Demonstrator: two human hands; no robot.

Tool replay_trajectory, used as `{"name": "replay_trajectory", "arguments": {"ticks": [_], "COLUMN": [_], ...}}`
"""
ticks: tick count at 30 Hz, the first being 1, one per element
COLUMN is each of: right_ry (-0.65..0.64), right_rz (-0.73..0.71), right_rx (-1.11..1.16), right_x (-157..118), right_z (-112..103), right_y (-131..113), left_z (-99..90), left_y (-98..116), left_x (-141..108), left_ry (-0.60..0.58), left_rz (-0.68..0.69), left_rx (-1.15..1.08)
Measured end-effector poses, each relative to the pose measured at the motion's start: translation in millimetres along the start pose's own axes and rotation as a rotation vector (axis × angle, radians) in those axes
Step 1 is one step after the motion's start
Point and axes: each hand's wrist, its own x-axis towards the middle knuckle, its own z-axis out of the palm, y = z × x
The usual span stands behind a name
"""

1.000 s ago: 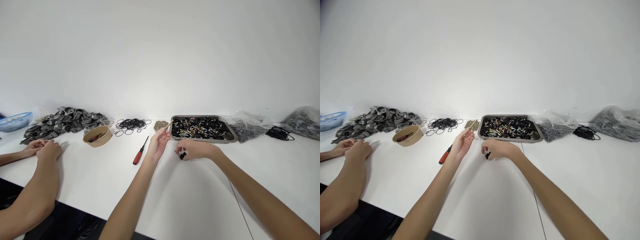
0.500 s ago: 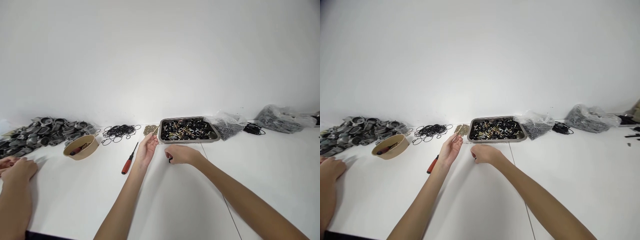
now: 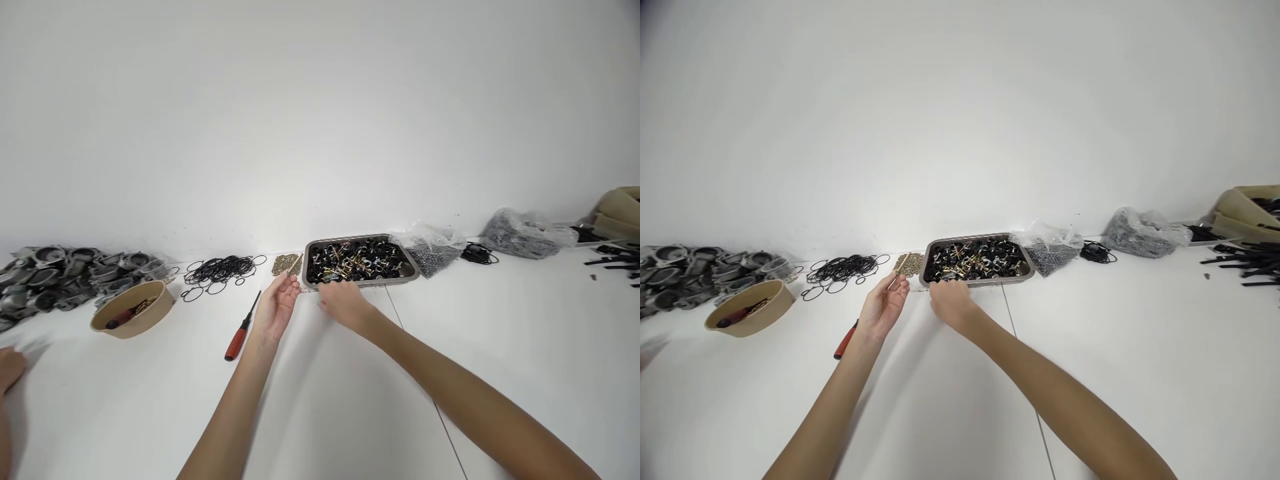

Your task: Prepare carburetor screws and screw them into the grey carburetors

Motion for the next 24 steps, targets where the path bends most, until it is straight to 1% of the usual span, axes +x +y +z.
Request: {"name": "replay_trajectory", "arguments": {"ticks": [3, 5, 7, 10, 13, 15, 18, 24], "right_ry": [0.096, 0.16, 0.21, 0.24, 0.266, 0.288, 0.326, 0.427], "right_rz": [0.064, 0.109, 0.133, 0.103, 0.091, 0.103, 0.132, 0.213], "right_rx": [0.016, 0.022, 0.027, 0.045, 0.075, 0.101, 0.14, 0.232], "right_x": [6, 10, 14, 21, 28, 31, 32, 28], "right_z": [-18, -23, -18, 1, 19, 24, 24, 15], "right_y": [28, 54, 77, 100, 109, 112, 116, 130], "left_z": [0.7, 0.9, 0.9, 0.8, 0.9, 1.3, 2.2, 3.5], "left_y": [0, 0, 0, 0, -1, -1, -1, -1], "left_x": [0, -1, -1, -1, 0, 0, -1, -2], "left_ry": [0.009, 0.015, 0.013, 0.005, 0.023, 0.036, 0.038, 0.025], "left_rz": [0.009, 0.006, -0.002, 0.001, 0.005, 0.003, -0.001, -0.004], "left_rx": [-0.001, 0.001, -0.001, 0.004, 0.018, 0.021, 0.02, 0.023]}}
